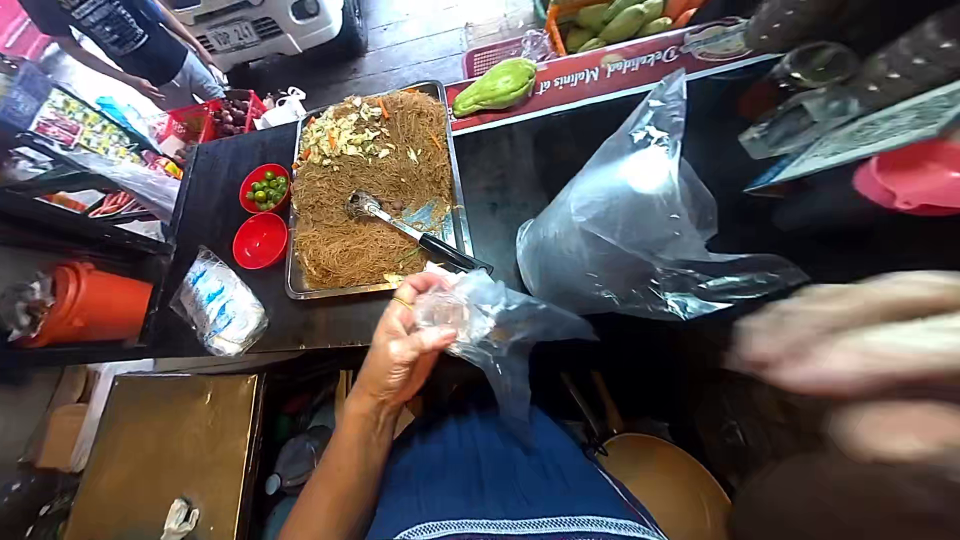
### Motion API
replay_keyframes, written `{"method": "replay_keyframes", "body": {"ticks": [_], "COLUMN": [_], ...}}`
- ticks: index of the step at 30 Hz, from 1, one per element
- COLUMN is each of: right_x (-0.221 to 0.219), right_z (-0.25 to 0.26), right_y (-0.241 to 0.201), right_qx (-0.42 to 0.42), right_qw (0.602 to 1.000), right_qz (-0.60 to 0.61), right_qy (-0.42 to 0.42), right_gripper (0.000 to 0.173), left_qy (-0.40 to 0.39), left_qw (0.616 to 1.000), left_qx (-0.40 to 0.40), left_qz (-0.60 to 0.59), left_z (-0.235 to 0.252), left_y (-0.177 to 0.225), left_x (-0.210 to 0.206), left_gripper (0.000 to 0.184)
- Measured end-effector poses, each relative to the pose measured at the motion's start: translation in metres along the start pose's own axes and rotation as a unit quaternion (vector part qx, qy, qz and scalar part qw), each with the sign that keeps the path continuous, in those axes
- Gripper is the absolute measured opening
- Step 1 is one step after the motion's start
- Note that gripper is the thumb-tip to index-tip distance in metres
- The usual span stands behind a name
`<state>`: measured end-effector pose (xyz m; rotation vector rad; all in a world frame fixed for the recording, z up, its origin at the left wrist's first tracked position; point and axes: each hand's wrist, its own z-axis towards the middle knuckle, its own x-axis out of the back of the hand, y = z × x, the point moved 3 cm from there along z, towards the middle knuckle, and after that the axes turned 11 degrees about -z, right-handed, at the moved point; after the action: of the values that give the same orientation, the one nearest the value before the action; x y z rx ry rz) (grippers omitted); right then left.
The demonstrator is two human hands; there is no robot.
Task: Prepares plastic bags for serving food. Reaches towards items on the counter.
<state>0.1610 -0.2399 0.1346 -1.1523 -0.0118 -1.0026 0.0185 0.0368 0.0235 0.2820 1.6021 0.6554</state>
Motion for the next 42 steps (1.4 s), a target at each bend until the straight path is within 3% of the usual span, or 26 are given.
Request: {"method": "replay_keyframes", "body": {"ticks": [4,6,7,8,10,12,15,20,25,28,29,33,36,38,42], "right_x": [-0.112,-0.153,-0.169,-0.184,-0.209,-0.22,-0.231,-0.263,-0.269,-0.266,-0.267,-0.282,-0.294,-0.296,-0.293], "right_z": [0.049,0.068,0.077,0.085,0.098,0.105,0.107,0.104,0.115,0.129,0.133,0.139,0.138,0.136,0.134], "right_y": [-0.005,0.015,0.025,0.034,0.042,0.04,0.028,0.005,0.01,0.026,0.026,0.004,0.005,0.008,0.018], "right_qx": [-0.008,-0.056,-0.078,-0.09,-0.085,-0.082,-0.108,-0.029,-0.125,-0.07,-0.054,-0.101,-0.103,-0.092,-0.048], "right_qw": [1.0,0.994,0.988,0.98,0.977,0.98,0.976,0.983,0.97,0.963,0.96,0.95,0.961,0.961,0.984], "right_qz": [-0.013,-0.006,0.024,0.065,0.122,0.152,0.188,0.158,0.209,0.213,0.205,0.136,0.151,0.202,0.159], "right_qy": [-0.016,-0.09,-0.134,-0.163,-0.156,-0.095,0.008,0.087,-0.017,-0.15,-0.183,-0.261,-0.207,-0.163,-0.068], "right_gripper": [0.084,0.102,0.101,0.087,0.033,0.004,0.01,0.029,0.069,0.093,0.092,0.05,0.019,0.003,0.012], "left_qy": [0.0,-0.014,-0.016,-0.011,0.012,0.087,0.249,0.346,0.32,0.25,0.229,0.206,0.204,0.192,0.118], "left_qw": [0.998,0.998,0.998,0.997,0.993,0.976,0.936,0.883,0.834,0.839,0.844,0.847,0.843,0.87,0.944], "left_qx": [-0.055,-0.063,-0.067,-0.074,-0.109,-0.172,-0.229,-0.307,-0.378,-0.378,-0.377,-0.37,-0.377,-0.346,-0.217], "left_qz": [-0.002,-0.003,0.001,0.009,0.05,0.103,0.096,0.085,0.244,0.302,0.305,0.322,0.325,0.292,0.217], "left_z": [-0.009,-0.018,-0.023,-0.028,-0.038,-0.046,-0.06,-0.071,-0.086,-0.09,-0.089,-0.085,-0.084,-0.084,-0.084], "left_y": [0.034,0.044,0.048,0.052,0.065,0.082,0.102,0.117,0.137,0.134,0.13,0.117,0.118,0.122,0.122], "left_x": [0.008,0.015,0.019,0.024,0.036,0.05,0.068,0.075,0.075,0.073,0.072,0.069,0.073,0.075,0.076], "left_gripper": [0.029,0.02,0.017,0.018,0.022,0.024,0.023,0.018,0.013,0.008,0.006,0.003,0.014,0.022,0.04]}}
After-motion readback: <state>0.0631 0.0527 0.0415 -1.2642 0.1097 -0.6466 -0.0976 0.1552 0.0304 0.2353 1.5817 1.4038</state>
